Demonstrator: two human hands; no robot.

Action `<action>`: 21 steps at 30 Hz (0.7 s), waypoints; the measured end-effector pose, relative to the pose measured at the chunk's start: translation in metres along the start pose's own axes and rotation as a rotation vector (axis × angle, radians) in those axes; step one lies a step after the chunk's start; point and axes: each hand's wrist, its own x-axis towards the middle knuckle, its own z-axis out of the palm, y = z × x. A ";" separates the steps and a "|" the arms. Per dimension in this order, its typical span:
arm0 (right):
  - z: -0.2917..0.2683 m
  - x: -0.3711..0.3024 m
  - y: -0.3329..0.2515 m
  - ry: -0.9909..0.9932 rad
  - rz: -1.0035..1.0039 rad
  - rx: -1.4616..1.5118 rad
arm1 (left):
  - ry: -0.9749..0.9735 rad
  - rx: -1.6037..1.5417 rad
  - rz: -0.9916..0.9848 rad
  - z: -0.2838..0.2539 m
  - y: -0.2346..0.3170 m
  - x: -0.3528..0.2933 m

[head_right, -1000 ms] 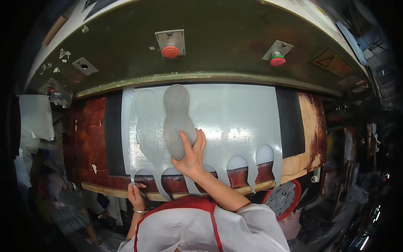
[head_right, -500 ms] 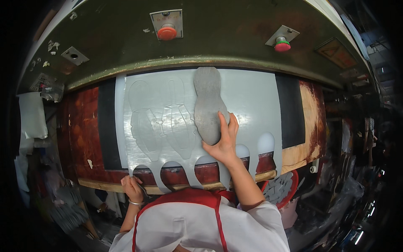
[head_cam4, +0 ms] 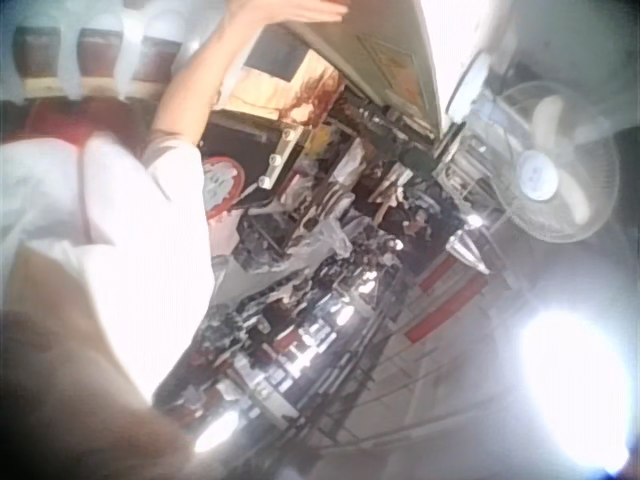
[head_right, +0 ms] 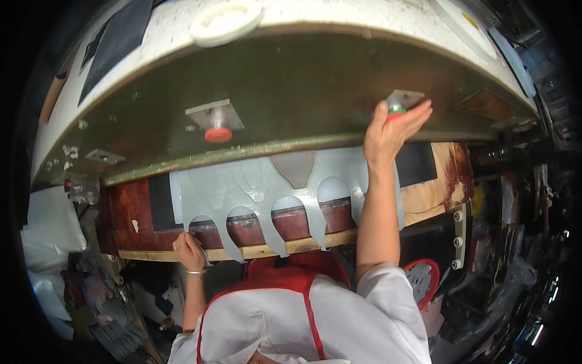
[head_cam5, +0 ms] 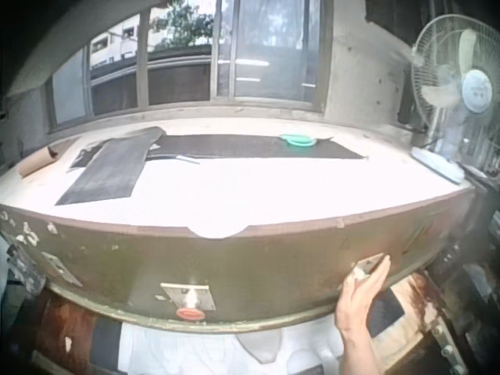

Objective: The person operates a hydraulic die-cutting press to cut shoe insoles from a sheet of gray material. They place the sheet on the press, activate the machine, remove the cut insoles, and stack them on the table. The process is repeated multiple times throughout the clip.

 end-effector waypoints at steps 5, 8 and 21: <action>0.016 -0.016 0.011 0.031 -0.048 0.013 | -0.020 0.090 -0.045 0.018 -0.006 0.052; 0.005 -0.026 0.025 -0.060 -0.043 -0.059 | -0.047 0.035 -0.118 0.017 -0.006 0.056; -0.058 -0.157 0.070 -0.525 0.195 -0.182 | -0.068 -0.285 -0.215 0.017 -0.022 0.030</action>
